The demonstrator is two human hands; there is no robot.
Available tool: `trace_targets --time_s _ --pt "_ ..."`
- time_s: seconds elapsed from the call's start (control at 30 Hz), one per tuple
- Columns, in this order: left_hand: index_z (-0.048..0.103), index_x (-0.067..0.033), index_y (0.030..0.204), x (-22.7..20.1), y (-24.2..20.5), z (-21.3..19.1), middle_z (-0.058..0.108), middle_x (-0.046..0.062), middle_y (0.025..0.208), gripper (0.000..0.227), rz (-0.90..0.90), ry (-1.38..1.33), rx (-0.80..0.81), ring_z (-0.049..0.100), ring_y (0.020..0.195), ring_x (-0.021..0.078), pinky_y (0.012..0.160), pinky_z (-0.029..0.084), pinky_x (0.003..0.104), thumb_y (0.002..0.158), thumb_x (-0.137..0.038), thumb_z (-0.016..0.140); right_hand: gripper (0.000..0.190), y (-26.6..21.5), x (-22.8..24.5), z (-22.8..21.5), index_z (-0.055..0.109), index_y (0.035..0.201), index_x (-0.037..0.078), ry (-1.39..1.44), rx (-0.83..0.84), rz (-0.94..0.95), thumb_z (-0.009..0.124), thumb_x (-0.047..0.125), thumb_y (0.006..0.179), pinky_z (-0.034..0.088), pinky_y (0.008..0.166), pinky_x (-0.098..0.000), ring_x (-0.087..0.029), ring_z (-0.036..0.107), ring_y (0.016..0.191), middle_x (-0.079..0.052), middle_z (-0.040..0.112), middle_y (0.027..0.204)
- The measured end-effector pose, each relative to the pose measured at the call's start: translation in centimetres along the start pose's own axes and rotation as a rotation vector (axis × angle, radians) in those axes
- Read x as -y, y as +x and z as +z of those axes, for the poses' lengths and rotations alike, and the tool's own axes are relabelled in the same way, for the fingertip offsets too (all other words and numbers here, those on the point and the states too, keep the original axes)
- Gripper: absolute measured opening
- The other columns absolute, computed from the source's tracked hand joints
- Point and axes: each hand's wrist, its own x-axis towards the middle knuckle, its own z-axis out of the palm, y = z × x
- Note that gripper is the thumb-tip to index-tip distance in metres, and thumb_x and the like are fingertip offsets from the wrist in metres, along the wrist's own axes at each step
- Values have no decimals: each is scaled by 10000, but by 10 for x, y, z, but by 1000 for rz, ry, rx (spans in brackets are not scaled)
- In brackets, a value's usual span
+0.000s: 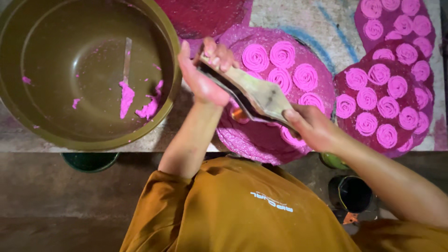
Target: The person uses a wooden-handled press tool to form pink paste into rose-shaped candles on a flat tray. They repeatedly scoop paste from a large bowl, load the press, and release shaped candles onto the tray, occasionally cleaning the tool with a spatula.
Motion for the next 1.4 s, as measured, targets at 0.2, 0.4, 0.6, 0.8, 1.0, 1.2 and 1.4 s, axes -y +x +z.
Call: trace_targets --time_s 0.2,0.4,0.6,0.8,1.0,1.2,1.4 --pt "449 -180 768 38 6 1 415 -41 674 443 -19 -95 -58 433 673 151 757 375 351 972 -572 414 656 -14 -7 -32 686 920 -15 -122 -70 91 384 560 1015 494 567 -376 -186 593 593 -77 617 633" --pt "450 -177 754 29 39 4 401 -36 643 453 22 -36 9 416 637 155 732 377 367 978 -568 403 678 14 1 -20 674 1192 -6 -156 -215 -59 400 579 990 468 553 -395 -201 594 594 -110 603 642" --pt "449 -164 733 -4 15 6 379 -34 618 467 25 43 -78 393 602 154 675 369 368 976 -558 387 687 10 0 6 657 1241 26 54 -48 -52 363 591 985 447 522 -369 -169 534 560 -55 562 625" --pt "413 -183 715 28 0 7 380 -36 625 447 2 -63 -175 385 595 142 620 337 337 984 -539 388 666 -15 -9 -17 644 950 -38 -85 -15 124 375 563 1053 460 543 -373 -163 552 577 -58 587 636" --pt "406 -160 754 61 35 16 378 -26 635 420 15 -73 -24 399 627 159 686 371 370 981 -512 389 514 -18 -16 -38 662 1129 25 -93 -252 22 450 481 1019 443 554 -357 -144 518 603 -56 573 636" --pt "574 -83 977 42 30 11 587 47 927 396 -206 106 136 571 939 205 939 459 391 1011 -415 361 481 -24 -43 -35 624 1012 -26 298 -190 -100 513 438 1073 384 550 -295 -97 454 629 3 498 715" --pt "620 -92 1355 44 -11 -31 695 93 1280 471 -630 1385 381 628 1214 183 1062 495 323 896 3 574 425 -35 -67 -33 652 1068 17 342 -236 -126 549 425 1011 395 528 -275 -79 460 594 14 508 679"
